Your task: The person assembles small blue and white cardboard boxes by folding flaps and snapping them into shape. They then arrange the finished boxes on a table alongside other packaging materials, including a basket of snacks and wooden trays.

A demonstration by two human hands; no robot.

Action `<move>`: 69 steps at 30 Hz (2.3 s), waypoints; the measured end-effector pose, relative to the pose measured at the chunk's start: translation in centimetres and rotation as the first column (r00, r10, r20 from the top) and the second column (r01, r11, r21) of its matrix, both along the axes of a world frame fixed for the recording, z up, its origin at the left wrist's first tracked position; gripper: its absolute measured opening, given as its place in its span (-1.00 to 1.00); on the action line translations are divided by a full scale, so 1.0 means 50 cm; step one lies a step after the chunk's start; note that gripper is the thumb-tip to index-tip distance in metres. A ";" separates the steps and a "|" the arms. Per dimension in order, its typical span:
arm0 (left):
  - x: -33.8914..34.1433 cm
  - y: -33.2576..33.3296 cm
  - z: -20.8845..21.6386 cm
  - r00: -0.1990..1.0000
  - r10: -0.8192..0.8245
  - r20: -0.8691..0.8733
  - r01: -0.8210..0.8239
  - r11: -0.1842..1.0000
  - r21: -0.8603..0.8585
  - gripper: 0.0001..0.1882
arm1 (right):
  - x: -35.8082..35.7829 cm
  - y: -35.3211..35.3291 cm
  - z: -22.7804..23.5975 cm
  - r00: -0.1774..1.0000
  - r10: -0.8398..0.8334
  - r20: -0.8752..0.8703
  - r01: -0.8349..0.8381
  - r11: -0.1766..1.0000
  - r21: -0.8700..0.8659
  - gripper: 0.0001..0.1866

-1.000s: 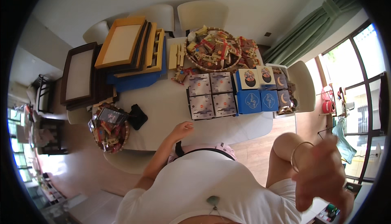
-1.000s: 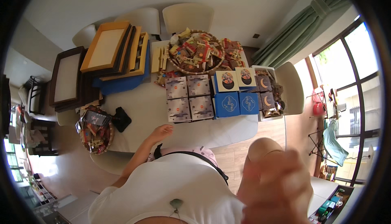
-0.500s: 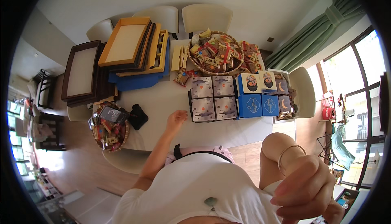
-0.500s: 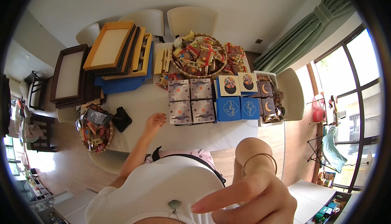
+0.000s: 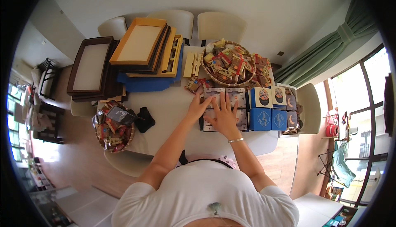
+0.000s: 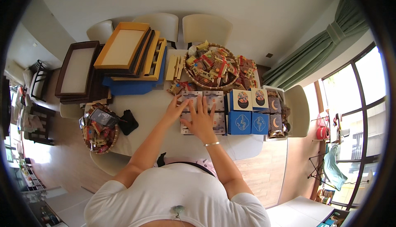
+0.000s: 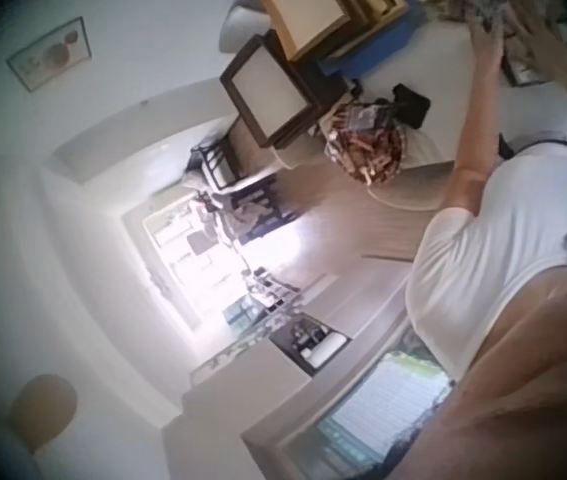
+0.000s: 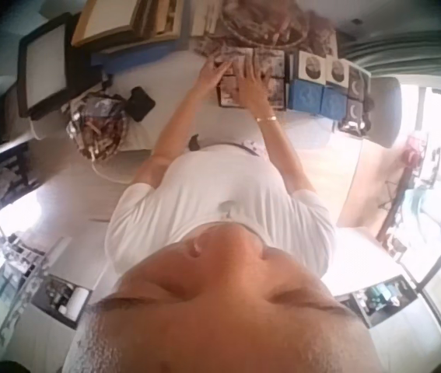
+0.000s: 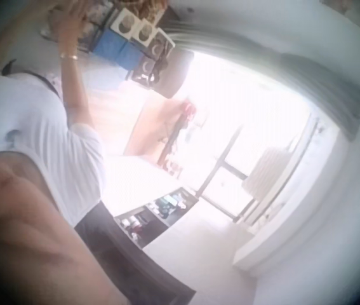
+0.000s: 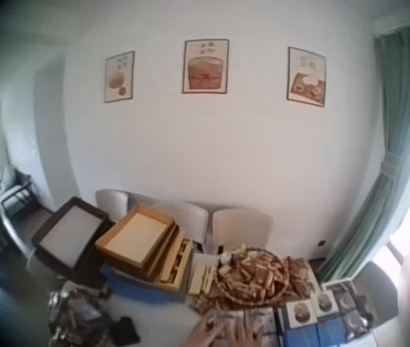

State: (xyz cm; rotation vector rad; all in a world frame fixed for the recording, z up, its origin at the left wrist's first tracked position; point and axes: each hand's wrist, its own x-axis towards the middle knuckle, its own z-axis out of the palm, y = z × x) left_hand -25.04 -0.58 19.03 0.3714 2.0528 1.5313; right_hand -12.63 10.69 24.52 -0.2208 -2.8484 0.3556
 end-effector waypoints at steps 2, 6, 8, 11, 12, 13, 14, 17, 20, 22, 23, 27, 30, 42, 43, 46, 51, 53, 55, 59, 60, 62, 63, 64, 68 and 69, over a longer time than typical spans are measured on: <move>0.007 -0.002 -0.014 1.000 0.018 0.013 -0.018 0.999 0.040 -0.17 | 0.004 -0.005 -0.008 0.999 -0.018 0.040 0.016 0.999 0.044 -0.18; 0.013 -0.002 0.001 0.993 0.063 0.102 -0.076 0.989 0.124 -0.25 | 0.004 0.002 -0.016 1.000 0.002 0.027 -0.003 0.998 0.061 -0.19; 0.010 -0.004 0.016 0.977 0.092 0.191 -0.121 0.981 0.150 -0.29 | 0.003 0.005 -0.009 1.000 0.009 0.020 -0.010 0.998 0.055 -0.19; -0.003 -0.020 0.006 0.929 0.147 0.340 -0.223 0.954 0.198 -0.34 | 0.003 0.001 0.003 0.999 0.013 0.042 -0.015 0.999 0.049 -0.19; -0.014 -0.031 -0.008 0.907 0.146 0.396 -0.250 0.941 0.226 -0.36 | 0.003 0.001 0.003 0.999 0.013 0.042 -0.015 0.999 0.047 -0.20; -0.023 -0.045 -0.018 0.882 0.140 0.450 -0.275 0.928 0.251 -0.38 | 0.003 0.001 0.000 0.999 0.011 0.040 -0.012 0.999 0.042 -0.20; -0.028 -0.061 -0.010 0.866 0.135 0.481 -0.298 0.912 0.281 -0.40 | 0.004 0.002 -0.005 0.999 0.002 0.038 -0.004 0.999 0.033 -0.20; -0.052 -0.130 0.000 0.811 0.115 0.573 -0.367 0.864 0.346 -0.45 | 0.005 0.007 -0.020 0.998 0.009 0.063 -0.014 0.997 0.077 -0.22; -0.063 -0.193 -0.009 0.793 0.114 0.599 -0.384 0.857 0.345 -0.49 | 0.001 0.006 -0.015 0.999 0.015 0.052 -0.018 0.998 0.062 -0.26; -0.055 -0.220 -0.001 0.844 0.134 0.519 -0.332 0.891 0.309 -0.53 | 0.003 0.011 -0.004 0.999 0.031 -0.015 -0.031 0.999 0.012 -0.30; -0.050 -0.234 -0.003 0.867 0.123 0.483 -0.298 0.905 0.304 -0.52 | -0.001 0.005 0.012 0.998 0.042 -0.047 -0.043 0.999 -0.013 -0.32; -0.027 -0.277 -0.006 0.918 0.100 0.384 -0.212 0.941 0.264 -0.50 | 0.008 -0.078 0.114 0.932 0.246 -0.268 -0.302 0.933 -0.195 -0.24; 0.004 -0.300 0.043 0.938 0.051 0.343 -0.129 0.969 0.210 -0.51 | 0.022 -0.183 0.124 0.934 0.314 -0.172 -0.353 0.887 -0.297 -0.20; 0.201 -0.402 -0.026 0.942 0.044 0.333 -0.150 0.942 0.299 -0.20 | 0.057 -0.233 -0.084 0.950 0.312 0.022 -0.215 0.703 -0.678 -0.26; 0.204 -0.399 -0.018 0.973 -0.016 0.229 -0.066 0.935 0.348 -0.12 | 0.061 -0.230 -0.098 0.948 0.317 0.016 -0.198 0.630 -0.751 -0.29; 0.209 -0.384 0.027 0.972 -0.017 -0.233 0.038 0.996 0.084 0.10 | 0.045 -0.214 -0.138 0.925 0.364 0.111 0.039 0.199 -0.979 -0.39; 0.195 -0.338 0.048 0.980 -0.056 -0.193 0.054 0.998 -0.017 0.14 | 0.058 -0.226 -0.145 0.923 0.328 0.200 0.371 -0.630 -0.682 -0.44; 0.184 -0.323 0.042 0.970 -0.114 -0.216 0.092 0.989 -0.113 0.10 | 0.064 -0.218 -0.158 0.922 0.311 0.232 0.382 -0.622 -0.684 -0.48; 0.175 -0.302 0.036 0.948 -0.157 -0.277 0.112 0.979 -0.171 0.05 | 0.076 -0.190 -0.170 0.905 0.323 0.276 0.411 -0.504 -0.759 -0.50; 0.164 -0.299 0.010 0.864 -0.286 -0.413 0.152 0.933 -0.327 0.02 | 0.073 -0.161 -0.154 0.887 0.312 0.339 0.430 -0.297 -0.852 -0.38; 0.163 -0.301 -0.004 0.844 -0.303 -0.443 0.155 0.928 -0.339 0.03 | 0.074 -0.163 -0.140 0.891 0.296 0.345 0.419 -0.243 -0.875 -0.37; 0.164 -0.299 -0.030 0.823 -0.342 -0.453 0.188 0.918 -0.350 0.03 | 0.081 -0.174 -0.144 0.896 0.251 0.367 0.400 -0.095 -0.912 -0.36; 0.165 -0.297 -0.040 0.824 -0.363 -0.435 0.216 0.911 -0.351 0.02 | 0.084 -0.182 -0.164 0.897 0.224 0.380 0.390 -0.001 -0.921 -0.36; 0.162 -0.295 -0.051 0.823 -0.381 -0.421 0.243 0.906 -0.346 0.02 | 0.084 -0.188 -0.170 0.900 0.193 0.392 0.380 0.098 -0.920 -0.35; 0.170 -0.313 -0.095 0.781 -0.479 -0.401 0.354 0.869 -0.346 0.03 | 0.113 -0.216 -0.201 0.861 0.128 0.492 0.485 0.081 -0.871 -0.39; 0.168 -0.322 -0.110 0.763 -0.518 -0.388 0.393 0.847 -0.358 0.04 | 0.127 -0.228 -0.232 0.861 0.113 0.496 0.492 0.058 -0.868 -0.40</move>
